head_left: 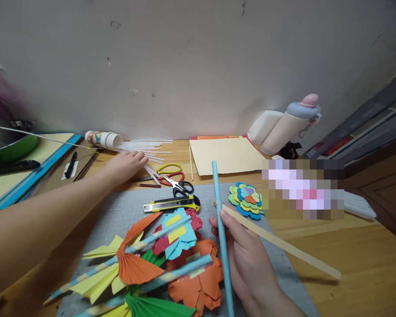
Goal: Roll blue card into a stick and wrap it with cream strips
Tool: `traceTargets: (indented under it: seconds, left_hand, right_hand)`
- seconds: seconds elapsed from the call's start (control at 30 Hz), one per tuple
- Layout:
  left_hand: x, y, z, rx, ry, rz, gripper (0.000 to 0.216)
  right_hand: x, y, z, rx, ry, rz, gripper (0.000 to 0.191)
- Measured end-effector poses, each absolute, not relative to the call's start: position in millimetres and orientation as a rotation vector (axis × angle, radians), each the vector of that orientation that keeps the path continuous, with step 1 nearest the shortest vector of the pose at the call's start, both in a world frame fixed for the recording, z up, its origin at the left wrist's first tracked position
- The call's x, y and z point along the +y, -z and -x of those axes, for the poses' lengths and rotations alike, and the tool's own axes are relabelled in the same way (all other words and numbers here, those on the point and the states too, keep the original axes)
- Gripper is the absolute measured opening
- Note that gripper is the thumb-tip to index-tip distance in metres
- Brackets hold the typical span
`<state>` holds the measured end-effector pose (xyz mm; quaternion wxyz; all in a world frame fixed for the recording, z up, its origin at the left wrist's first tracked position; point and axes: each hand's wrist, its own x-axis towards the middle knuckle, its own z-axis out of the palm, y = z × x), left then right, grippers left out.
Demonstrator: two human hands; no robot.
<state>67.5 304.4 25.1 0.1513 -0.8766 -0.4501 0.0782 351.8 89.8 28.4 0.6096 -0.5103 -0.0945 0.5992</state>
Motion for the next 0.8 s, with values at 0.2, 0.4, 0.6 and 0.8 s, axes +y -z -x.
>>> traceTargets:
  seconds: [0.2, 0.4, 0.6, 0.8]
  left_hand:
    - [329, -28, -58, -1.494, -0.109, 2.367, 0.029]
    - [355, -28, -39, -1.788, -0.075, 2.167, 0.029]
    - [368, -24, -36, -1.926, -0.059, 2.093, 0.04]
    - [386, -29, -56, -1.846, -0.277, 2.285, 0.053]
  right_hand:
    - [91, -31, -350, -0.208, -1.398, 1.151, 0.023]
    - [91, -30, -350, -0.228, -1.413, 1.158, 0.024]
    - [91, -27, -350, -0.252, -1.425, 1.137, 0.023]
    - [90, -27, -350, -0.248, -1.455, 1.127, 0.021]
